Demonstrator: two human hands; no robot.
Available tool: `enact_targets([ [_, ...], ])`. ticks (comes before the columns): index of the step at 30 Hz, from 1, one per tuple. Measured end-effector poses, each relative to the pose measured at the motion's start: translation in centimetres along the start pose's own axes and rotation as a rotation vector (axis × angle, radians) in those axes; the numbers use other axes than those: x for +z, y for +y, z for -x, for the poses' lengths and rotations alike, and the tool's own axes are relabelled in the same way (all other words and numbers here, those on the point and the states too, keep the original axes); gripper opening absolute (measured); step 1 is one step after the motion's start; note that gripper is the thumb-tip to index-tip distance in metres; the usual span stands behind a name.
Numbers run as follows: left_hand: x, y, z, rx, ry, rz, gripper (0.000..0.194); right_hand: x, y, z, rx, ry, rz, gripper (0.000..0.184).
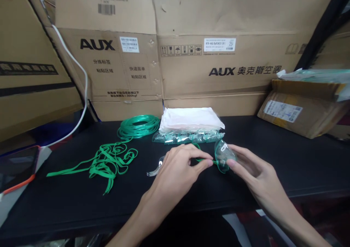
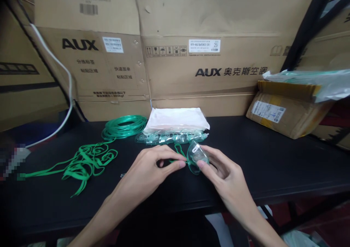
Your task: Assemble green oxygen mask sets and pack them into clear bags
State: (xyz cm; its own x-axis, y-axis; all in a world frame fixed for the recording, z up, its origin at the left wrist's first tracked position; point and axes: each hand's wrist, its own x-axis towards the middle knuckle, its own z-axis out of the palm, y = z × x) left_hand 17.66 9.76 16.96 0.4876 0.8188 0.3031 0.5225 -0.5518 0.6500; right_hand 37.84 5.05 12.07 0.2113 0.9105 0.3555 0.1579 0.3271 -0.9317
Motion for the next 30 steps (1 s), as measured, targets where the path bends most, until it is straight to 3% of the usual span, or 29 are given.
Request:
enact_targets([
  [10, 0.0, 0.1, 0.1, -0.009, -0.016, 0.021, 0.009, 0.0, 0.4, 0.1, -0.01, -0.034, 0.057, 0.038],
  [17, 0.3, 0.1, 0.0, -0.043, -0.05, 0.08, 0.009, -0.3, 1.3, 0.3, -0.099, -0.052, 0.048, 0.025],
  [20, 0.3, 0.1, 0.0, -0.06, -0.042, 0.091, 0.008, -0.3, 1.1, 0.4, -0.132, -0.139, 0.109, 0.013],
  [23, 0.3, 0.2, 0.0, -0.065, -0.041, 0.084, 0.008, -0.3, 0.6, 0.5, -0.103, -0.215, 0.149, 0.014],
  [30, 0.4, 0.2, 0.0, -0.048, -0.082, 0.02, 0.009, -0.2, 0.4, 0.4, -0.097, -0.151, 0.157, 0.013],
])
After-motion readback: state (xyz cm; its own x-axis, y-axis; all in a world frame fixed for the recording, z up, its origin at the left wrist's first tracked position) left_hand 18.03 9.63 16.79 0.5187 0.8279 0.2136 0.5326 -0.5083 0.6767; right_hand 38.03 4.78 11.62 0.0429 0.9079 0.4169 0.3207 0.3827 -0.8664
